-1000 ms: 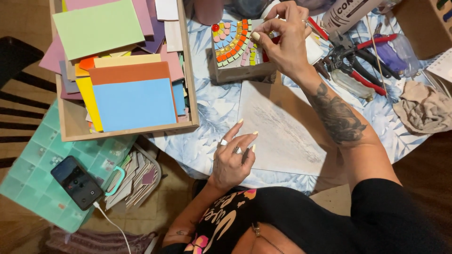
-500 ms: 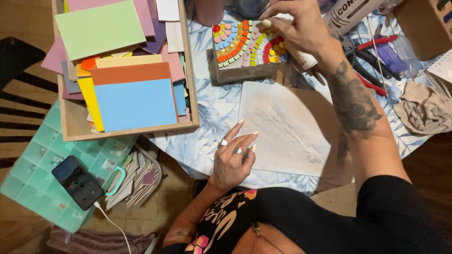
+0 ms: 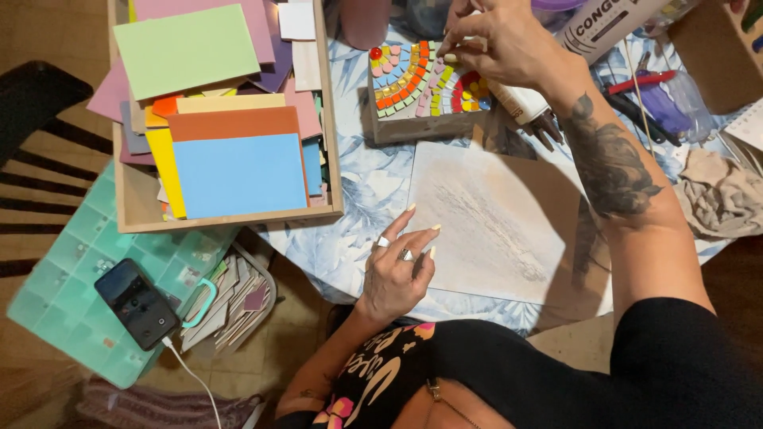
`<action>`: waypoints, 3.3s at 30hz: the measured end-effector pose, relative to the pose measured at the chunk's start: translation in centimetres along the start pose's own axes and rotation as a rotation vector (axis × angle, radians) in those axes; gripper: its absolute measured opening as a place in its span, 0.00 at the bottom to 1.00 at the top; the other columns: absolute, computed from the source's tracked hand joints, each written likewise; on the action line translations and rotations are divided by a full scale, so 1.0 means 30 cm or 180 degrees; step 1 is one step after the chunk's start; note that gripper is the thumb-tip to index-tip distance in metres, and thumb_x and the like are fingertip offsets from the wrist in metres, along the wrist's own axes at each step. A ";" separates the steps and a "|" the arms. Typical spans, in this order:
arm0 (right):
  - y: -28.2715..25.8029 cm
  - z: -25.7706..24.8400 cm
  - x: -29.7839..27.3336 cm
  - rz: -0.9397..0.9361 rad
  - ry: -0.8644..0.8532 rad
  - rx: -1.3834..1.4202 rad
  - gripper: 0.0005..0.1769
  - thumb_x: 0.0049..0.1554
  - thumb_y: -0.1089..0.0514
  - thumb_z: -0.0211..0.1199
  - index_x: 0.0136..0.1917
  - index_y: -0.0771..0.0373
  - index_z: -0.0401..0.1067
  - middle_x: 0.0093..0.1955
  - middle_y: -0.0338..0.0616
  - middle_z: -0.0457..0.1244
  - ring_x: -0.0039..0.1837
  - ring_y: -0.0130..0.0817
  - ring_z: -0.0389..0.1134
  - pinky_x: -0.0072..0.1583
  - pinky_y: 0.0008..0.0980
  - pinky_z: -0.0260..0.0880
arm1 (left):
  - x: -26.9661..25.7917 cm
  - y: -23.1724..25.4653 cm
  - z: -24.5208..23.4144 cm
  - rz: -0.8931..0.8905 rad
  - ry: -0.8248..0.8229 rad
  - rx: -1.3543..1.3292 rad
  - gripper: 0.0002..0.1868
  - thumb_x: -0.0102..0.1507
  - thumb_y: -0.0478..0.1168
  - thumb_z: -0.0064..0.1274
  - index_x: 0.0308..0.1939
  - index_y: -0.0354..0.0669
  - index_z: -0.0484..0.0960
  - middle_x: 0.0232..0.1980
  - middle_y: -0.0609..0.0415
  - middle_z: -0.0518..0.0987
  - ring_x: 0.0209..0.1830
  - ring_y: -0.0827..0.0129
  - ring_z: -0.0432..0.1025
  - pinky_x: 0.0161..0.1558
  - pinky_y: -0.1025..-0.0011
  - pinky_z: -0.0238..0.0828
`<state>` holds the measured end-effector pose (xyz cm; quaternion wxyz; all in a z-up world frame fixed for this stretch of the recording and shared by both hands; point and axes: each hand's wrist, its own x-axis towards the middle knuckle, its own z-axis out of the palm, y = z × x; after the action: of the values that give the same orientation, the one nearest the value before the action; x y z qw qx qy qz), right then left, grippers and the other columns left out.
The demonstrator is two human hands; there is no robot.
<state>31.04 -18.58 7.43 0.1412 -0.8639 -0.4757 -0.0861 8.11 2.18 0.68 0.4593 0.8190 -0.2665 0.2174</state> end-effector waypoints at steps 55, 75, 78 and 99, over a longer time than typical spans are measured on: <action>-0.663 0.083 -0.397 0.2002 0.1457 0.3657 0.17 0.58 0.52 0.43 0.39 0.67 0.64 0.31 0.49 0.59 0.33 0.26 0.59 0.35 0.22 0.64 | 0.090 0.139 0.031 0.0272 0.0376 -0.0330 0.10 0.53 0.35 0.51 0.39 0.43 0.76 0.36 0.53 0.77 0.47 0.56 0.69 0.45 0.67 0.66; -0.701 0.058 -0.396 0.1550 0.1285 0.2558 0.15 0.57 0.55 0.48 0.31 0.61 0.64 0.19 0.37 0.50 0.26 0.22 0.46 0.31 0.20 0.50 | 0.056 0.161 0.038 0.0359 0.0412 -0.0312 0.10 0.53 0.34 0.50 0.39 0.42 0.76 0.38 0.52 0.77 0.47 0.57 0.69 0.44 0.68 0.67; -0.688 0.069 -0.417 0.1424 0.1170 0.2243 0.16 0.57 0.55 0.47 0.30 0.62 0.63 0.19 0.40 0.48 0.27 0.25 0.46 0.31 0.24 0.49 | 0.033 0.174 0.031 0.0436 0.0416 -0.0083 0.13 0.52 0.35 0.51 0.42 0.40 0.75 0.39 0.48 0.76 0.45 0.54 0.70 0.44 0.66 0.67; -0.646 0.302 -0.469 0.0091 0.0356 -0.0361 0.09 0.51 0.54 0.45 0.30 0.56 0.55 0.27 0.40 0.49 0.32 0.40 0.58 0.34 0.35 0.59 | -0.309 0.137 0.104 0.0855 -0.0839 0.1378 0.35 0.50 0.59 0.48 0.52 0.35 0.67 0.51 0.44 0.67 0.56 0.52 0.59 0.57 0.51 0.47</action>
<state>7.27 -17.00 -1.99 0.1196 -0.8711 -0.4490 -0.1590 -1.24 -0.12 -3.79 0.2022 0.8766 -0.3774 0.2199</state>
